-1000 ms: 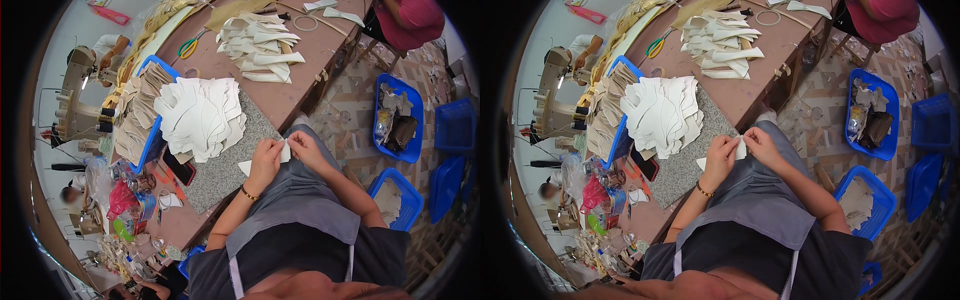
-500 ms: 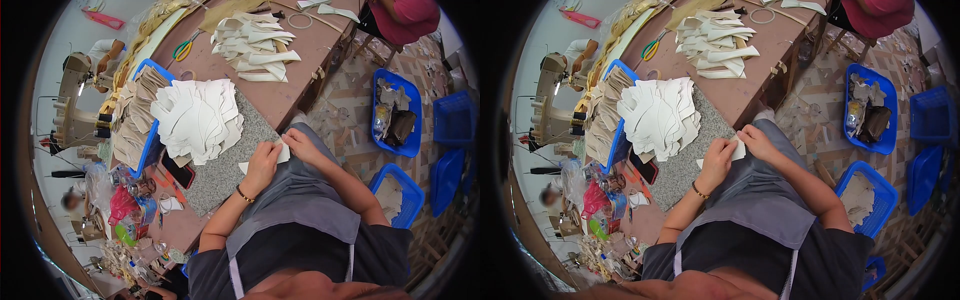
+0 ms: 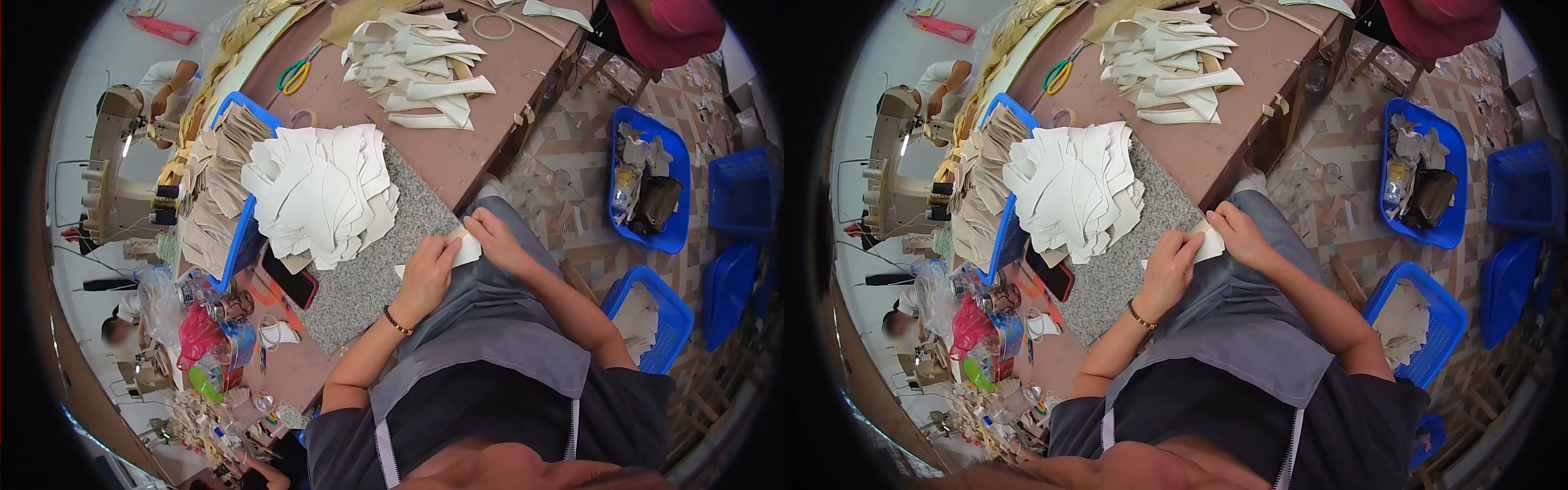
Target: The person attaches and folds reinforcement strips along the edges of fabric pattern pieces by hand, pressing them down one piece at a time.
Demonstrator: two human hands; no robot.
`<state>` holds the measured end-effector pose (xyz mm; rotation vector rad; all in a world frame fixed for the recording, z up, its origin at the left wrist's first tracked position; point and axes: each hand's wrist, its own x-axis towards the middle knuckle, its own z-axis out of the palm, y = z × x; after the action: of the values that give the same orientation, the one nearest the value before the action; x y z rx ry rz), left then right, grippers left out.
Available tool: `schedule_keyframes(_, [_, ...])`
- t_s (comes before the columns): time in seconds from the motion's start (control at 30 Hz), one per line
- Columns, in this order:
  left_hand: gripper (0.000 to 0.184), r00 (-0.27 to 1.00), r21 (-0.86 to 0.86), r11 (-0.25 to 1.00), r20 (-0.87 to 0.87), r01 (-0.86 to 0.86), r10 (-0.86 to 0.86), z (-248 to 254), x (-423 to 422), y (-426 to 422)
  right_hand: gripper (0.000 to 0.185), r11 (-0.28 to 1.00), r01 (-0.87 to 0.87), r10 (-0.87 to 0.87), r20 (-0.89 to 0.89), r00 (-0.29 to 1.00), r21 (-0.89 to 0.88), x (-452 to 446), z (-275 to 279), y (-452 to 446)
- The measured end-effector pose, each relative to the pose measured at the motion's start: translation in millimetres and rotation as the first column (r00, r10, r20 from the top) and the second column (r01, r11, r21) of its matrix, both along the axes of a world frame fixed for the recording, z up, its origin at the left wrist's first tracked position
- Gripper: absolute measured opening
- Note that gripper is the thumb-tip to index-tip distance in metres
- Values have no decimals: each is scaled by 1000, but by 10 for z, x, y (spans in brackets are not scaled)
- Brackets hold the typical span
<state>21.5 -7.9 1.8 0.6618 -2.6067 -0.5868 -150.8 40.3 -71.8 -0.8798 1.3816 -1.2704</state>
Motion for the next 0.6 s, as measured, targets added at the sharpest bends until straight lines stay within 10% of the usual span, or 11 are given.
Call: schedule_keyframes(0.6, [40,997,-19,1000,80,9,-8,91,18,-89,32,996,81,-75,-203,976,24,-66,-252,-87])
